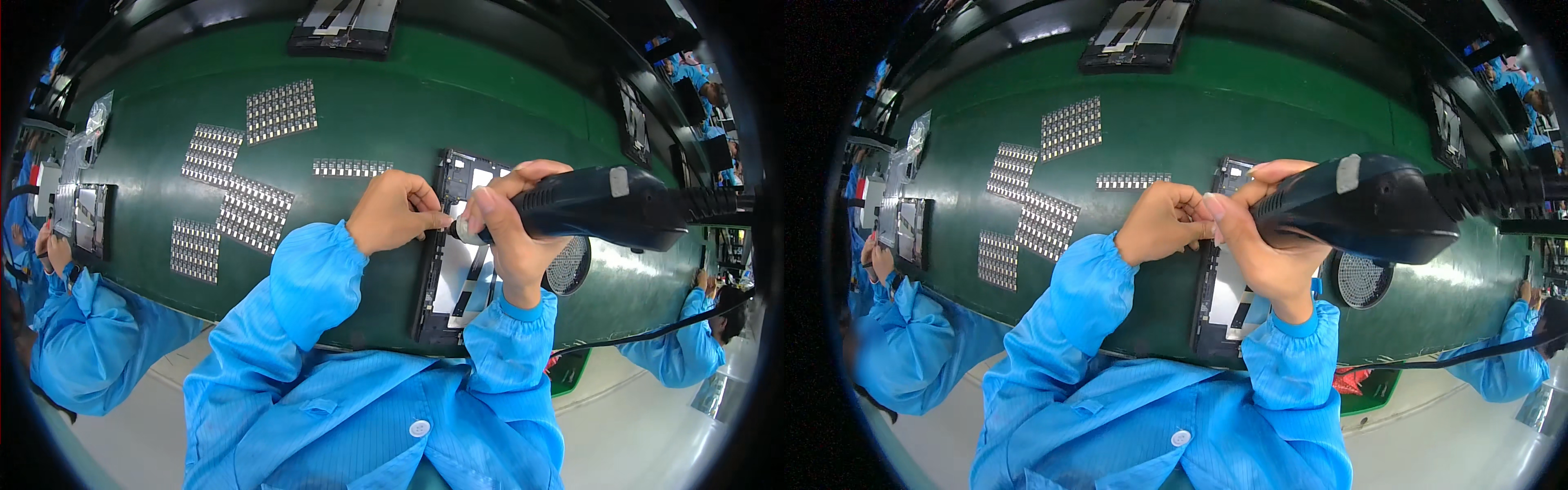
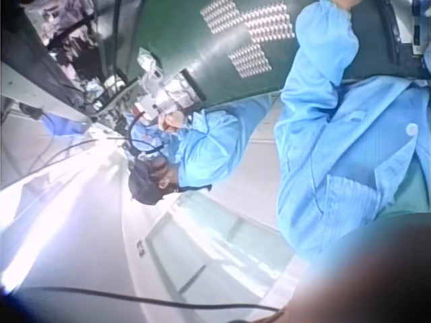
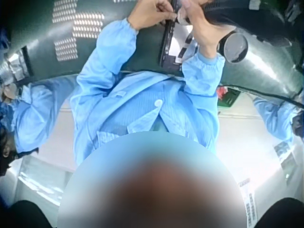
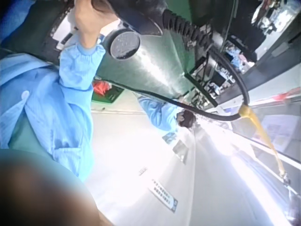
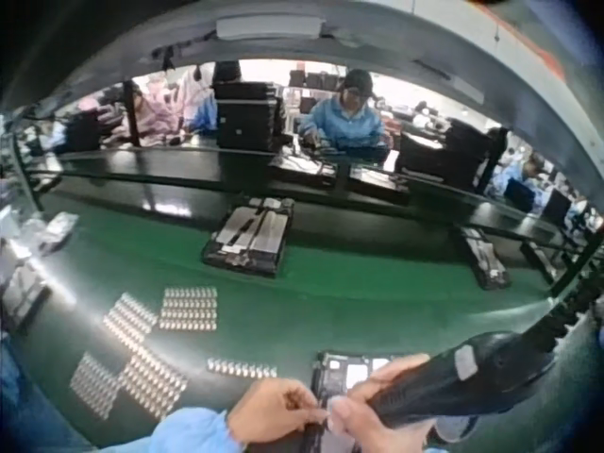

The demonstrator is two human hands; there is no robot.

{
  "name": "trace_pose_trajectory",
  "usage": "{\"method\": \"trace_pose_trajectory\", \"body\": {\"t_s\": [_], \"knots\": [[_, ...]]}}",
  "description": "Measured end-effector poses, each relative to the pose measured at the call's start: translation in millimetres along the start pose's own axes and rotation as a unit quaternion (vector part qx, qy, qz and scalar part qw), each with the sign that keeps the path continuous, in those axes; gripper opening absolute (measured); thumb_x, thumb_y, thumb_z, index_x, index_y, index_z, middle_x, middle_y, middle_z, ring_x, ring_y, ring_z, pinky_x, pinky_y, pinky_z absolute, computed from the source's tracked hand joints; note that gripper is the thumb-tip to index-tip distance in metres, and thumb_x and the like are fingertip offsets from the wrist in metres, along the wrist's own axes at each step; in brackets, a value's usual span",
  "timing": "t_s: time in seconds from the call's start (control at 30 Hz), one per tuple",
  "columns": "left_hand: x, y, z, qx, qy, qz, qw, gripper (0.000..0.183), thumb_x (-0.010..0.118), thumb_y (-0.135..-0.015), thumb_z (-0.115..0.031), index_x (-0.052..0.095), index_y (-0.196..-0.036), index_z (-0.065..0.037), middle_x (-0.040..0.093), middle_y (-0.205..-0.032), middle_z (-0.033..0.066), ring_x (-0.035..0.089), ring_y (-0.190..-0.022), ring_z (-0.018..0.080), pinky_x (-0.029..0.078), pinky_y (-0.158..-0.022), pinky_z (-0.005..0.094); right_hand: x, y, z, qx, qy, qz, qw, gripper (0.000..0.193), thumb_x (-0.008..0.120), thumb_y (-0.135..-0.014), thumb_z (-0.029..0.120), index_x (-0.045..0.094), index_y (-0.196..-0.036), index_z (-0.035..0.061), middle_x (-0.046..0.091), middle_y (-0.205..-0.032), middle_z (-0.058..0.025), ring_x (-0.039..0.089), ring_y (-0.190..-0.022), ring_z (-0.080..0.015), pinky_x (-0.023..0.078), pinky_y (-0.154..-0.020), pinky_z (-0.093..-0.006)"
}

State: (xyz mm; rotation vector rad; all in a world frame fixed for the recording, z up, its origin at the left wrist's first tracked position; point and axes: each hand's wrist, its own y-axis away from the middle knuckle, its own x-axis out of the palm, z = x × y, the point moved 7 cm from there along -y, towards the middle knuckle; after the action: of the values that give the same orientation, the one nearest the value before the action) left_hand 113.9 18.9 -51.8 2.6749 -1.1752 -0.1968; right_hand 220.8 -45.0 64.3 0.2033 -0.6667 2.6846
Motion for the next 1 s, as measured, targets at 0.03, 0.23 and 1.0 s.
{"method": "trace_pose_trajectory", "body": {"t_s": [0.03,0.23,1.0], "knots": [[1.7,-0.9,1.6,-0.004,0.001,0.017,1.0,0.011,0.071,-0.077,-0.004,0.063,-0.08,0.002,0.067,-0.073,0.0082,0.06,-0.058,0.0085,0.049,-0.05,0.0211,0.4,0.0,-2.0,0.005,0.005,-0.001,1.0,0.039,0.067,-0.075,-0.011,0.043,-0.105,-0.0031,0.061,-0.065,-0.0104,0.059,-0.057,-0.0118,0.049,-0.054,-0.0232],[1.2,-0.9,1.0,-0.027,-0.009,0.017,0.999,0.008,0.07,-0.078,-0.004,0.064,-0.077,0.001,0.068,-0.074,0.0078,0.061,-0.057,0.0093,0.048,-0.047,0.0212,-0.5,-1.1,-7.5,0.011,0.019,0.002,1.0,0.036,0.067,-0.076,-0.01,0.044,-0.104,-0.0038,0.061,-0.066,-0.0101,0.059,-0.058,-0.0116,0.049,-0.054,-0.0235],[-1.1,-1.3,-0.5,-0.01,-0.001,0.001,1.0,0.009,0.069,-0.074,-0.003,0.064,-0.074,0.004,0.065,-0.066,0.0084,0.062,-0.057,0.011,0.049,-0.049,0.0232,10.4,4.4,-9.0,0.007,0.045,0.051,0.998,0.038,0.065,-0.076,-0.011,0.039,-0.102,0.0012,0.057,-0.065,-0.0093,0.057,-0.055,-0.0133,0.048,-0.052,-0.0254]]}}
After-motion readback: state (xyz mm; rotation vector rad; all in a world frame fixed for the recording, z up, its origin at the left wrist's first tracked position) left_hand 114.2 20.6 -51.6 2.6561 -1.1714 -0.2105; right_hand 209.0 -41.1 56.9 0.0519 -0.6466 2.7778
